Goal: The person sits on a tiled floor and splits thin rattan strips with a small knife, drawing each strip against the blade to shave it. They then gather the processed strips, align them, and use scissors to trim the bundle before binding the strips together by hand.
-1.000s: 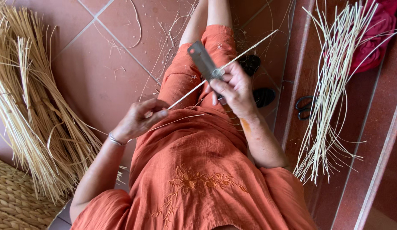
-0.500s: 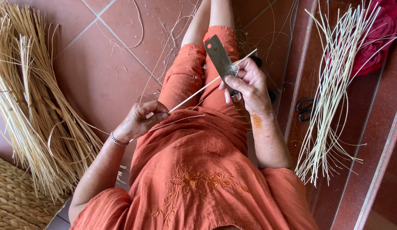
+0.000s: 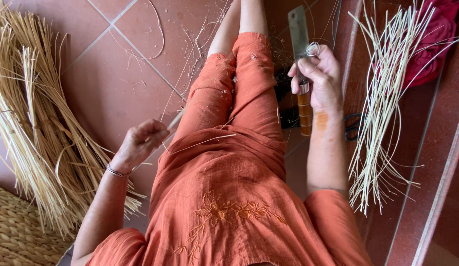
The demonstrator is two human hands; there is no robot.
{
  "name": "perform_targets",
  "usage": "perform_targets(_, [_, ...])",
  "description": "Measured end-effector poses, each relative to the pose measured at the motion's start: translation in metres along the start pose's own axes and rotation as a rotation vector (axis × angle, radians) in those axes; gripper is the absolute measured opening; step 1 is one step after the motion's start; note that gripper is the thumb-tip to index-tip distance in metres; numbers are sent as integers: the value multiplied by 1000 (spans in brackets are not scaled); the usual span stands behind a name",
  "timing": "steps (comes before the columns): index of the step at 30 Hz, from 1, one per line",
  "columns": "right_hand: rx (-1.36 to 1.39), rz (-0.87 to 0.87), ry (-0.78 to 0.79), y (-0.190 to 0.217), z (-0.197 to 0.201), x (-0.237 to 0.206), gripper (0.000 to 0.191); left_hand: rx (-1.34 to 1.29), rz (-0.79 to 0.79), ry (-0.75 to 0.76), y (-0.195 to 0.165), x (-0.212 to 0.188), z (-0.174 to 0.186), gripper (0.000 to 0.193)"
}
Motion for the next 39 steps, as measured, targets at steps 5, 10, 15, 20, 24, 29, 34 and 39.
perform_targets(5, [-56,-237,3,-37,37,15,51,23,-14,-51,0,7,-17,19])
perform_targets(10, [438,-201,-168,-80,81,28,51,318,93,139,-21,33,-60,50])
perform_targets(15, [379,-188,-188,-117,109,15,68,482,-377,149,-39,67,-87,44])
perform_targets(20, [215,-254,-176,-124,112,-8,80,554,-396,245,-1,84,-95,15])
perform_targets(24, [97,-283,-118,-114,97,-21,76,539,-282,102,24,105,-42,12])
perform_targets(29, [88,-277,-211,-119,95,-26,69,630,-115,14,1,102,-2,15])
perform_targets(34, [-228,-231,-487,-154,138,-32,85,401,-61,494,-36,67,-64,39])
perform_targets(39, [-199,-221,-698,-203,176,-39,94,330,-172,430,-28,74,-70,15])
Point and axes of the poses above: each hand's wrist, its own x-axis towards the middle knuckle, its own z-axis out of the back of the hand, y = z × x, the point moved 4 cm from there along x, towards the middle knuckle, and after that the axes turned 8 degrees about -z, right-handed, at the moved point
